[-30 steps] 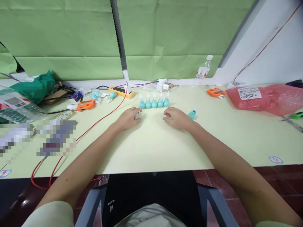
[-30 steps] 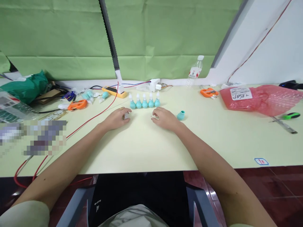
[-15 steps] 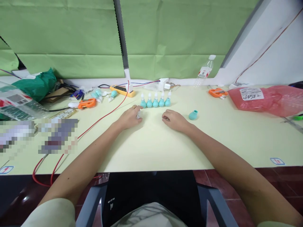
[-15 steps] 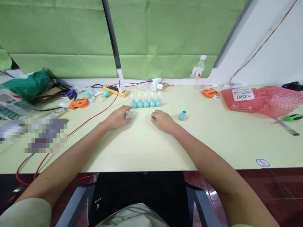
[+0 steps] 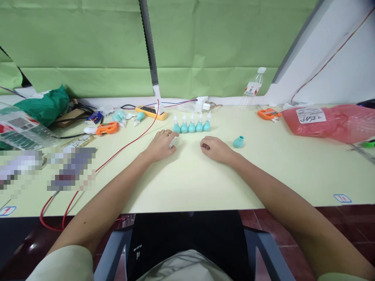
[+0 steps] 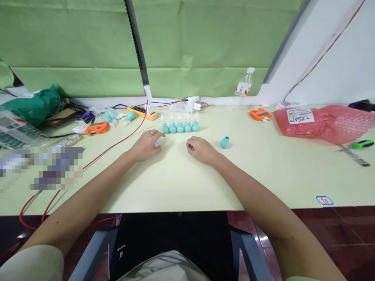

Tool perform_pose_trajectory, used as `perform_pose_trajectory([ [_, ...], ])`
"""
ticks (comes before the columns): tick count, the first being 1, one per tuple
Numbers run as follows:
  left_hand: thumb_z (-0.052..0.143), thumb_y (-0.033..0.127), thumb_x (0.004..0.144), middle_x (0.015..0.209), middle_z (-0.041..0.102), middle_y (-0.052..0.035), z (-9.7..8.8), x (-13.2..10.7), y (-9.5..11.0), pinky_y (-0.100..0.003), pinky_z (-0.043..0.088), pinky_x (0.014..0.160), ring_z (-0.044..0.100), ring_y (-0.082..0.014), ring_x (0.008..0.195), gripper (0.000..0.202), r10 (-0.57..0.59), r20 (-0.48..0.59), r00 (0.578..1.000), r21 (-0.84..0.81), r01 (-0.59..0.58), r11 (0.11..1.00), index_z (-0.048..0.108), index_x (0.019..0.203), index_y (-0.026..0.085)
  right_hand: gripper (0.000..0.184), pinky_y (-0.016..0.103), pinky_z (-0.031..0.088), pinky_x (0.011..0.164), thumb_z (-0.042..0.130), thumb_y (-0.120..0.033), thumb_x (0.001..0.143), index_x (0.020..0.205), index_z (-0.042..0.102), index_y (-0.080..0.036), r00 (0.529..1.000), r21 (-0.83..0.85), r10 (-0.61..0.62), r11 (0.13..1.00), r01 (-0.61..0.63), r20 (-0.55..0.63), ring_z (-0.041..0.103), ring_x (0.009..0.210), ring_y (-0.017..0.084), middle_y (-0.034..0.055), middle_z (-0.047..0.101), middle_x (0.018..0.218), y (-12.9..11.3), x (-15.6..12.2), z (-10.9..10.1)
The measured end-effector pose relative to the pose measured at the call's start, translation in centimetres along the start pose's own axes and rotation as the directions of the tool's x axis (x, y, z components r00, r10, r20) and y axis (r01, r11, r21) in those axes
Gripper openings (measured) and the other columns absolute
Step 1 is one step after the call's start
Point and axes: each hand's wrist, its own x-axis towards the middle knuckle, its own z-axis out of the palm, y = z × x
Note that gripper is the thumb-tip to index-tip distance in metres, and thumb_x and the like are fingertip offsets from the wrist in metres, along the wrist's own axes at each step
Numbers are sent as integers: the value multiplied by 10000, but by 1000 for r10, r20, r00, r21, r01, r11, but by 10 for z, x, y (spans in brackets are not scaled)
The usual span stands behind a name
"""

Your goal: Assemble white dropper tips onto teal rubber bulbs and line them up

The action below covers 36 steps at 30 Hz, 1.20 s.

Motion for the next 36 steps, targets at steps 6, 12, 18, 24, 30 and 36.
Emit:
perform_pose_trajectory([
  [6, 509, 200, 862, 1266, 591, -127, -2, -2, 1, -499, 461, 1068, 604, -290, 1119, 324, 28, 0, 1000, -71, -28, 997, 670, 1144, 204, 180, 316, 475, 768, 536, -79, 843, 916, 670, -175, 1000, 42, -23, 999, 23, -5, 607, 795, 180, 70, 673, 926, 0, -1, 0],
  [12, 513, 186, 860, 1251, 596, -139, -1, -1, 8, -440, 543, 970, 629, -265, 1064, 326, 1, 7, 1000, -240, 1, 971, 676, 1143, 182, 176, 319, 496, 764, 543, -89, 843, 900, 684, -178, 999, 85, -33, 996, 33, -2, 617, 791, 178, 64, 668, 917, -1, -1, -1],
  [18, 523, 135, 877, 1187, 645, -87, 4, 3, 25, -370, 538, 981, 648, -208, 1057, 332, 67, -92, 993, -372, -97, 923, 655, 1172, 212, 125, 323, 511, 734, 569, -126, 847, 877, 671, -191, 986, 264, -65, 959, 104, -151, 607, 733, 162, 47, 651, 889, -5, -2, -1],
  [24, 461, 122, 966, 1159, 679, -89, 1, 6, 31, -373, 508, 996, 632, -212, 1123, 270, 70, -247, 966, -321, -150, 935, 649, 1142, 205, 75, 324, 531, 727, 593, -169, 878, 926, 633, -211, 939, 341, -121, 911, 234, -321, 614, 743, 161, 34, 651, 877, -18, -3, -3],
  [30, 610, 224, 940, 949, 690, -31, 0, 0, 44, -317, 526, 837, 662, -164, 879, 159, -25, -312, 950, -414, -112, 904, 627, 1098, 215, 115, 359, 540, 743, 615, -185, 901, 993, 573, -241, 864, 197, -202, 926, 321, -460, 615, 763, 182, 36, 652, 885, -30, -7, -5],
  [36, 616, 272, 941, 901, 714, 2, 3, -6, 64, -275, 503, 710, 642, -124, 739, 99, -2, -244, 970, -512, -127, 850, 628, 1026, 224, 123, 379, 530, 724, 575, -151, 940, 1008, 576, -254, 804, 95, -370, 882, 461, -466, 592, 785, 202, 53, 635, 891, -42, -10, -8],
])
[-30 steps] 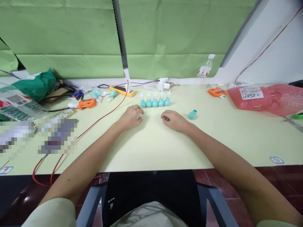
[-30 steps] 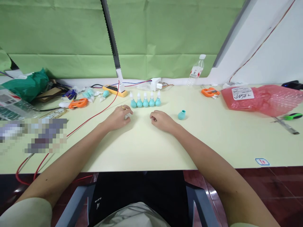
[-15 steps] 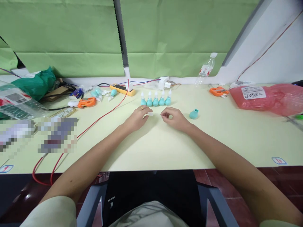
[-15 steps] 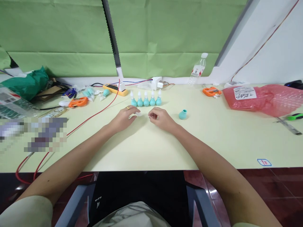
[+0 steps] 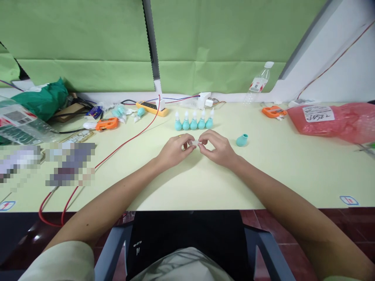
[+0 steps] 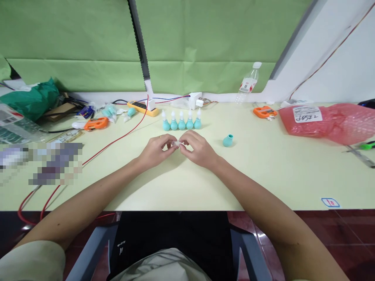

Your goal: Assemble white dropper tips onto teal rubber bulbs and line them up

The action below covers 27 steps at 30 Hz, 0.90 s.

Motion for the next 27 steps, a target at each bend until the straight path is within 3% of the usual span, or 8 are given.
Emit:
perform_pose_trajectory([
  [11, 626, 234, 938, 892, 721, 8, 3, -2, 1, -239, 515, 698, 634, -101, 737, 111, 41, -32, 999, -95, -44, 995, 621, 1048, 219, 115, 392, 525, 734, 563, -162, 952, 1013, 595, -254, 999, -42, -38, 998, 39, 13, 588, 788, 214, 64, 638, 895, 2, 0, -1],
  [22, 607, 287, 959, 907, 725, -4, 4, -2, 0, -270, 543, 725, 651, -119, 753, 112, 35, -45, 998, -113, -40, 993, 610, 1052, 225, 187, 390, 557, 737, 562, -201, 978, 1128, 647, -273, 999, 58, 12, 998, -14, 36, 617, 825, 212, 70, 646, 957, -4, 1, -2],
  [27, 619, 272, 951, 892, 717, -2, 4, -2, 0, -264, 541, 728, 651, -119, 765, 120, 33, -41, 999, -152, -39, 988, 612, 1058, 219, 97, 363, 546, 693, 591, -214, 981, 1018, 670, -259, 999, 101, 46, 994, -45, -7, 604, 775, 188, 55, 626, 901, -4, 2, -1],
])
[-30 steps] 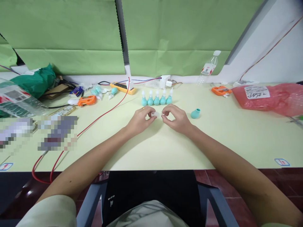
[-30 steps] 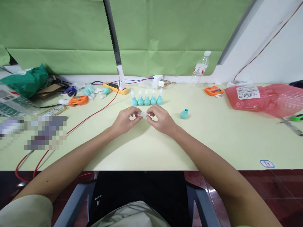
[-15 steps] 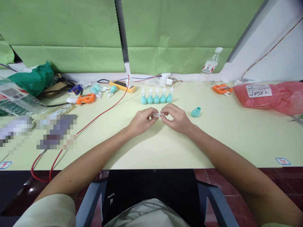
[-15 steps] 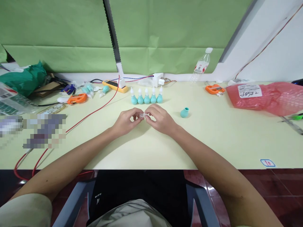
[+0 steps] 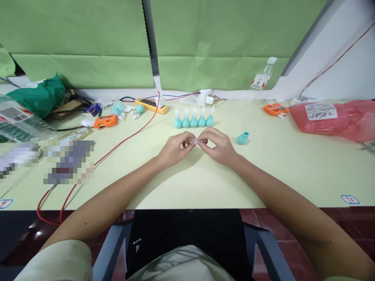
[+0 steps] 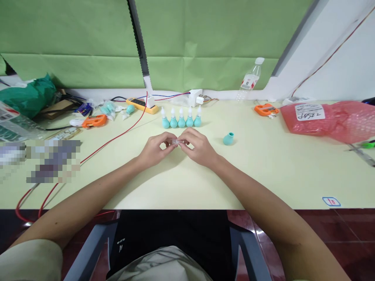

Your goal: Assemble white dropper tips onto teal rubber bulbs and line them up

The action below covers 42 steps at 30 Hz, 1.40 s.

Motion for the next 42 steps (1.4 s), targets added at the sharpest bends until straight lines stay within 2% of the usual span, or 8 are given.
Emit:
perform_pose_trajectory([
  [10, 591, 243, 956, 926, 711, -18, 4, -2, -1, -259, 544, 725, 655, -117, 771, 119, 5, -43, 999, 74, -2, 997, 606, 1072, 218, 66, 346, 506, 657, 641, -195, 961, 919, 659, -242, 998, 24, 63, 998, -63, -26, 593, 737, 174, 37, 636, 851, -3, 0, 3],
  [17, 588, 193, 952, 884, 696, -2, 5, -2, -2, -231, 528, 715, 642, -105, 760, 110, 39, -107, 993, 100, -28, 995, 616, 1058, 206, 63, 340, 520, 660, 643, -179, 941, 951, 677, -231, 997, 36, 69, 997, -68, -30, 597, 733, 167, 45, 647, 884, -4, -1, 6],
  [23, 601, 196, 952, 851, 683, 5, 7, -2, 0, -217, 517, 682, 629, -98, 731, 91, 54, -112, 992, 92, -43, 995, 612, 1042, 204, 88, 337, 507, 646, 618, -155, 936, 939, 658, -234, 994, 14, 76, 997, -75, -73, 601, 742, 175, 44, 650, 869, -6, 1, 6],
  [25, 602, 196, 952, 840, 678, 7, 7, -3, 0, -215, 516, 676, 620, -96, 717, 88, 58, -111, 992, 95, -47, 994, 612, 1040, 203, 87, 336, 513, 649, 630, -162, 927, 972, 628, -236, 990, 26, 109, 994, -107, -85, 602, 735, 170, 39, 651, 882, -4, -2, 8],
  [28, 604, 196, 952, 834, 676, 9, 7, -3, 1, -215, 514, 673, 609, -93, 705, 94, 64, -110, 992, 95, -54, 994, 609, 1046, 202, 223, 333, 527, 656, 652, -173, 911, 1107, 575, -247, 983, 42, 151, 988, -147, -107, 628, 753, 171, 35, 661, 925, -1, -6, 11],
  [32, 604, 208, 956, 838, 678, 6, 7, -3, 1, -219, 516, 676, 605, -93, 701, 89, 68, -114, 991, 91, -58, 994, 608, 1044, 199, 318, 344, 538, 671, 640, -155, 914, 1203, 556, -258, 993, -43, 58, 997, -63, -107, 619, 751, 174, 37, 671, 936, 1, -7, 10],
  [36, 602, 208, 962, 845, 684, 2, 8, -3, 0, -217, 516, 677, 625, -96, 724, 84, 80, -120, 990, 97, -68, 993, 611, 1045, 197, 170, 343, 515, 644, 613, -145, 936, 1073, 630, -244, 998, -99, -19, 995, 13, -67, 601, 751, 181, 54, 662, 901, -2, -3, 6],
  [42, 591, 201, 972, 875, 698, -7, 8, -3, -2, -207, 519, 671, 658, -94, 753, 82, 112, -121, 986, 145, -94, 985, 612, 1051, 194, 110, 330, 504, 624, 610, -150, 954, 986, 674, -234, 999, -43, -3, 999, 1, -47, 606, 761, 176, 59, 653, 888, -3, 0, 3],
])
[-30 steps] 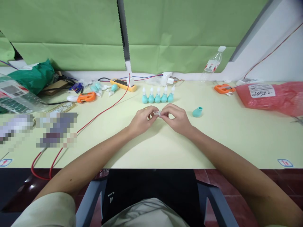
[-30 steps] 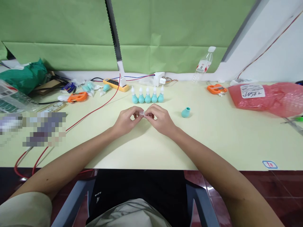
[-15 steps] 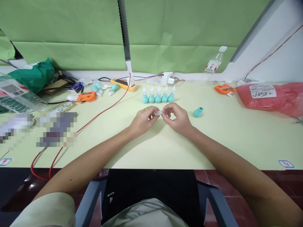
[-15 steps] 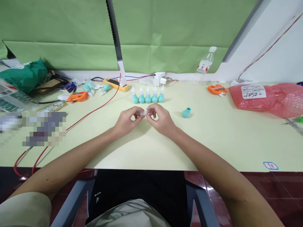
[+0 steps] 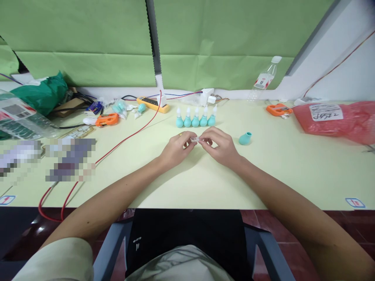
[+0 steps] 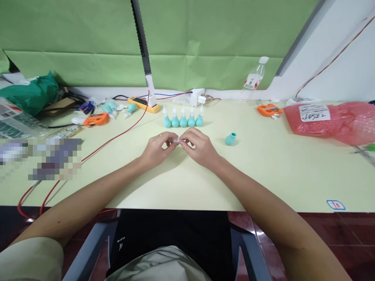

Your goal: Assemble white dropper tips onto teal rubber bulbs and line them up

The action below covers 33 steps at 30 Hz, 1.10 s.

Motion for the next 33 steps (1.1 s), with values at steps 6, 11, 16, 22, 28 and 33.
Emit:
perform_pose_trajectory([
  [6, 585, 171, 967, 912, 707, -14, 1, -1, -3, -218, 520, 695, 666, -98, 772, 110, 21, -1, 1000, 71, -21, 997, 613, 1071, 195, 97, 319, 494, 613, 626, -143, 936, 951, 667, -228, 999, 35, 35, 999, -36, 9, 578, 710, 158, 42, 646, 860, -1, 1, -1],
  [11, 580, 139, 962, 942, 710, -26, 2, -2, -7, -224, 524, 701, 644, -95, 744, 139, 115, -12, 993, 127, -113, 985, 602, 1091, 187, 90, 310, 493, 602, 632, -128, 914, 925, 652, -216, 999, 24, 45, 999, -44, -2, 571, 694, 151, 42, 643, 853, -1, 1, 0],
  [16, 530, 148, 983, 993, 719, -60, 3, -3, -9, -251, 546, 711, 674, -124, 798, 144, 137, 18, 990, 188, -138, 972, 588, 1110, 184, 71, 305, 495, 591, 636, -147, 910, 907, 645, -217, 998, 9, 56, 998, -55, -4, 575, 692, 151, 39, 639, 844, 0, 1, 1],
  [22, 511, 150, 987, 1020, 708, -83, 2, -3, -9, -267, 557, 728, 685, -142, 831, 172, 167, 34, 985, 209, -170, 963, 578, 1143, 176, 50, 318, 505, 593, 647, -181, 914, 889, 653, -224, 997, 19, 83, 996, -83, 4, 585, 697, 160, 40, 643, 830, -1, 0, -1],
  [28, 477, 154, 1003, 1045, 692, -88, 0, -3, -10, -287, 570, 776, 688, -154, 895, 187, 184, 43, 982, 211, -188, 959, 572, 1162, 178, 65, 337, 533, 619, 645, -242, 941, 900, 695, -237, 985, 121, 167, 978, -171, 46, 619, 759, 181, 48, 676, 856, -1, 1, -3],
  [33, 472, 172, 1013, 1054, 693, -94, -1, -3, -10, -290, 570, 784, 691, -158, 902, 183, 195, 36, 980, 207, -198, 958, 572, 1166, 177, 79, 338, 532, 618, 659, -269, 944, 889, 708, -238, 971, 176, 237, 955, -240, 39, 622, 782, 187, 49, 681, 861, -3, 1, -2],
])
